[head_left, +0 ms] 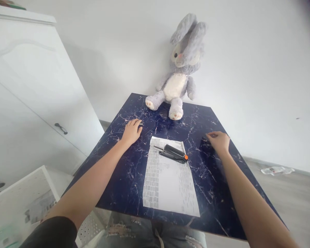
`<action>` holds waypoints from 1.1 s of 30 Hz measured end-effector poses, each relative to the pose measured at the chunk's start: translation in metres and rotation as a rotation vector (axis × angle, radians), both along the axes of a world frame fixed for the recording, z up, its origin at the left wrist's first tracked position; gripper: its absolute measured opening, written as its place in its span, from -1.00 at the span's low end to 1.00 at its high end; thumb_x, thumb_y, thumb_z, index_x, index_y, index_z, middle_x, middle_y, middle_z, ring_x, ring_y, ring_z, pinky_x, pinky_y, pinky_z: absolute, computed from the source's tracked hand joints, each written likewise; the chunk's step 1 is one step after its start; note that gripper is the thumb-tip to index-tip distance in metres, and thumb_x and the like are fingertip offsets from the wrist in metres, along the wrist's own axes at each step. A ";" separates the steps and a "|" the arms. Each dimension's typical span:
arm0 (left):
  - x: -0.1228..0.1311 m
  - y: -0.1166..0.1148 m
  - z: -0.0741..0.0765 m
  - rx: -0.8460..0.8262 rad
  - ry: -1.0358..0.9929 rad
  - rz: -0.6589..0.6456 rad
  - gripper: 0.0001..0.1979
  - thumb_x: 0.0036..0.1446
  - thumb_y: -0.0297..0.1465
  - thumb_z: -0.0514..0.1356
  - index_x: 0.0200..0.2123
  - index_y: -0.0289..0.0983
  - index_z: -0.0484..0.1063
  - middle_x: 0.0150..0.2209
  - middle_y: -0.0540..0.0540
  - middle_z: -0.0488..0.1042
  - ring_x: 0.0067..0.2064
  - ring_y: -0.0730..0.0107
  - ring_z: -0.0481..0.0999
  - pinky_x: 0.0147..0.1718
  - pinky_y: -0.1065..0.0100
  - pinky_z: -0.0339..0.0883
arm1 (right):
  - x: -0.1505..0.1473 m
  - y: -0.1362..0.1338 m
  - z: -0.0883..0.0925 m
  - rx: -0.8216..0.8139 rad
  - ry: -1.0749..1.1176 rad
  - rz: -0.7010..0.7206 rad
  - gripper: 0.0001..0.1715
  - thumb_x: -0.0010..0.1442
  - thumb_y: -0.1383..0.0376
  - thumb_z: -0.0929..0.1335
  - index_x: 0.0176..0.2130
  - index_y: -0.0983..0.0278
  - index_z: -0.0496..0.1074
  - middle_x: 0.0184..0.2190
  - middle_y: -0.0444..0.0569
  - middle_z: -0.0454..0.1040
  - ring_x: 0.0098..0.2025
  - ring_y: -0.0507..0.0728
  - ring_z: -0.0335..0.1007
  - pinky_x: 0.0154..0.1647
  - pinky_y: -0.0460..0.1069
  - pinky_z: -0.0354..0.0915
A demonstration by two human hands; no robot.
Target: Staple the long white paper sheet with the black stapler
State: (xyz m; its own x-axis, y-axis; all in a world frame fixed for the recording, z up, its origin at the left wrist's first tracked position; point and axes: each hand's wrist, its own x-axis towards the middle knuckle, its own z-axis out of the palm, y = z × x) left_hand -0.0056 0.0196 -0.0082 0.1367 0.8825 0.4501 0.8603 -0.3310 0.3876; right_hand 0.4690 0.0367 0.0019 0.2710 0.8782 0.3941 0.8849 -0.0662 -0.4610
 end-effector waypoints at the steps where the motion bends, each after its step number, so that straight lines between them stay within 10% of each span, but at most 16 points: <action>1: -0.002 0.003 -0.004 -0.037 0.053 0.002 -0.58 0.37 -0.37 0.05 0.24 -0.26 0.37 0.31 -0.26 0.33 0.33 -0.01 0.28 0.27 -0.07 0.18 | 0.016 0.003 -0.009 -0.024 -0.010 -0.051 -0.76 0.03 0.19 0.41 -0.41 0.30 0.62 -0.45 0.05 0.59 -0.33 0.26 0.52 -0.09 0.15 0.35; 7: -0.001 0.009 -0.010 -0.128 0.157 -0.066 -0.53 0.29 -0.58 -0.01 0.14 -0.24 0.52 0.21 -0.15 0.48 0.24 0.17 0.41 0.28 0.13 0.23 | 0.025 -0.001 -0.022 0.078 -0.099 -0.014 -0.67 0.08 0.19 0.32 -0.29 0.31 0.61 -0.24 0.15 0.57 -0.21 0.27 0.45 -0.02 0.18 0.32; 15: 0.003 0.006 -0.004 -0.025 -0.039 -0.079 -0.65 0.23 -0.61 0.08 -0.05 -0.23 0.58 -0.10 -0.20 0.55 -0.10 0.16 0.58 0.00 0.14 0.44 | -0.113 -0.069 0.040 0.112 0.077 0.535 -0.80 0.25 0.24 0.33 -0.27 0.20 0.56 -0.23 0.02 0.57 -0.29 0.18 0.48 -0.20 0.09 0.42; 19: 0.019 -0.004 -0.007 -0.042 -0.349 -0.129 -0.81 0.24 -0.53 0.16 -0.17 -0.25 0.55 -0.20 -0.14 0.54 -0.22 0.26 0.61 -0.14 0.21 0.50 | -0.156 -0.105 0.042 0.157 0.221 0.645 -0.80 0.34 0.21 0.31 -0.20 0.16 0.55 -0.22 0.04 0.57 -0.22 0.23 0.49 -0.18 0.16 0.44; 24: 0.047 -0.028 -0.005 -0.177 -0.764 -0.236 -0.81 0.37 -0.29 0.12 -0.13 -0.28 0.44 -0.28 -0.12 0.60 -0.35 0.37 0.63 -0.38 0.37 0.50 | -0.158 -0.108 0.022 0.001 0.180 0.839 -0.58 0.26 0.11 0.44 0.08 0.13 0.44 -0.04 0.06 0.54 -0.03 0.30 0.49 -0.01 0.22 0.44; 33: 0.053 -0.044 0.016 -0.026 -0.473 -0.482 -0.78 0.35 -0.32 0.19 -0.03 -0.18 0.60 -0.19 -0.12 0.63 -0.21 0.34 0.63 -0.12 0.24 0.51 | -0.159 -0.105 0.009 -0.064 0.158 0.886 -0.70 0.35 0.12 0.37 0.02 0.18 0.45 -0.14 0.05 0.55 -0.11 0.24 0.50 -0.07 0.16 0.42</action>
